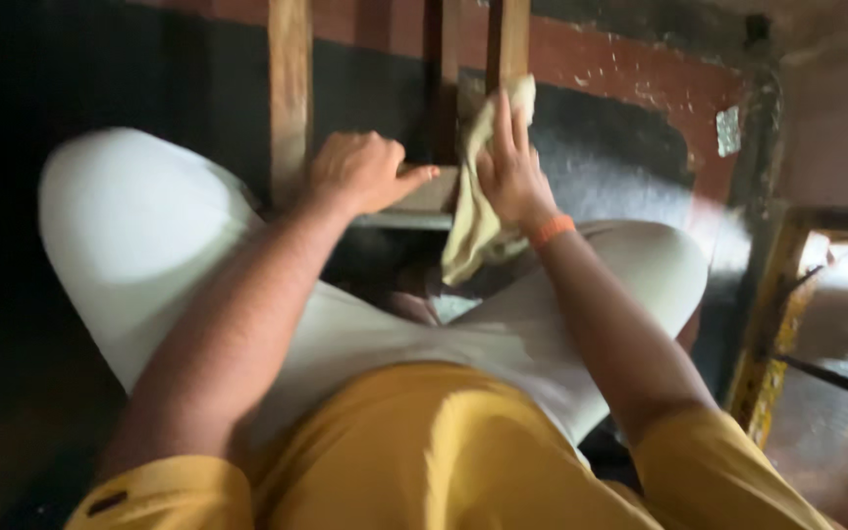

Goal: The person sits cross-legged on the floor and wipes a wooden stool with a cloth. They systematically clean the legs, crossbars, and seat frame of the stool, holding it steady with one hand while wiping with the other.

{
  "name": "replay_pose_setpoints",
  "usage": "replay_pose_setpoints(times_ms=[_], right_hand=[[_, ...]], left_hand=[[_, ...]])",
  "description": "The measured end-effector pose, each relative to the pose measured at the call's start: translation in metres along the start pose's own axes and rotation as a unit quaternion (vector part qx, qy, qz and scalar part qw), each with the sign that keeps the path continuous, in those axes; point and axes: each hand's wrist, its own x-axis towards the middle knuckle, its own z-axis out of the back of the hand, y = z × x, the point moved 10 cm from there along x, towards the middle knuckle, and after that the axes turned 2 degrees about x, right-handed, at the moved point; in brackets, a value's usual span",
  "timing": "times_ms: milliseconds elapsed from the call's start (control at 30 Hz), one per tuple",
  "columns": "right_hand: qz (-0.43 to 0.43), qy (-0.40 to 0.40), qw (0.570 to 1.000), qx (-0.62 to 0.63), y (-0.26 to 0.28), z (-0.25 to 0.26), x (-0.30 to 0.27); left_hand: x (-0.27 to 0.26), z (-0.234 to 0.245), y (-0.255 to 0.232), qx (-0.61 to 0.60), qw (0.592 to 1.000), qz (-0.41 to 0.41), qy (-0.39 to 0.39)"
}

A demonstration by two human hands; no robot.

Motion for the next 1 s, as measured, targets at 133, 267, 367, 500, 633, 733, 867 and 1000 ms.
replay_pose_setpoints(times_ms=[133, 267, 367, 500, 633, 733, 867, 1000], right_hand=[[0.116, -0.054, 0.991, -0.033, 0.015, 0.008, -0.014], [-0.042, -0.064, 0.997, -0.006, -0.002, 0.021, 0.050], [-0.046, -0.104, 0.993, -0.013, -0.001, 0.038, 0.101], [-0.023, -0.154, 0.988, -0.024, -0.002, 0.044, 0.110], [-0.082, -0.051, 0.995, -0.036, -0.004, 0.022, 0.055], [0.037, -0.102, 0.994, -0.003, 0.014, 0.031, 0.040], [0.021, -0.100, 0.986, 0.135, -0.024, 0.025, 0.059], [-0.055, -0.032, 0.890, 0.452, -0.092, -0.011, 0.099]], left_hand=[[0.002, -0.001, 0.004, -0.016, 1.000, 0.016, 0.012], [0.002, -0.007, 0.000, -0.010, 0.999, -0.001, 0.040], [0.002, -0.009, 0.002, -0.018, 0.999, -0.001, 0.049], [0.004, -0.011, 0.001, -0.028, 0.998, 0.001, 0.048], [0.003, -0.004, 0.003, -0.018, 0.999, 0.007, 0.034], [0.004, -0.002, 0.000, -0.027, 0.999, -0.018, 0.020], [0.004, -0.007, -0.001, -0.024, 0.999, -0.034, 0.018], [0.003, -0.006, -0.001, -0.024, 0.999, -0.042, 0.006]])
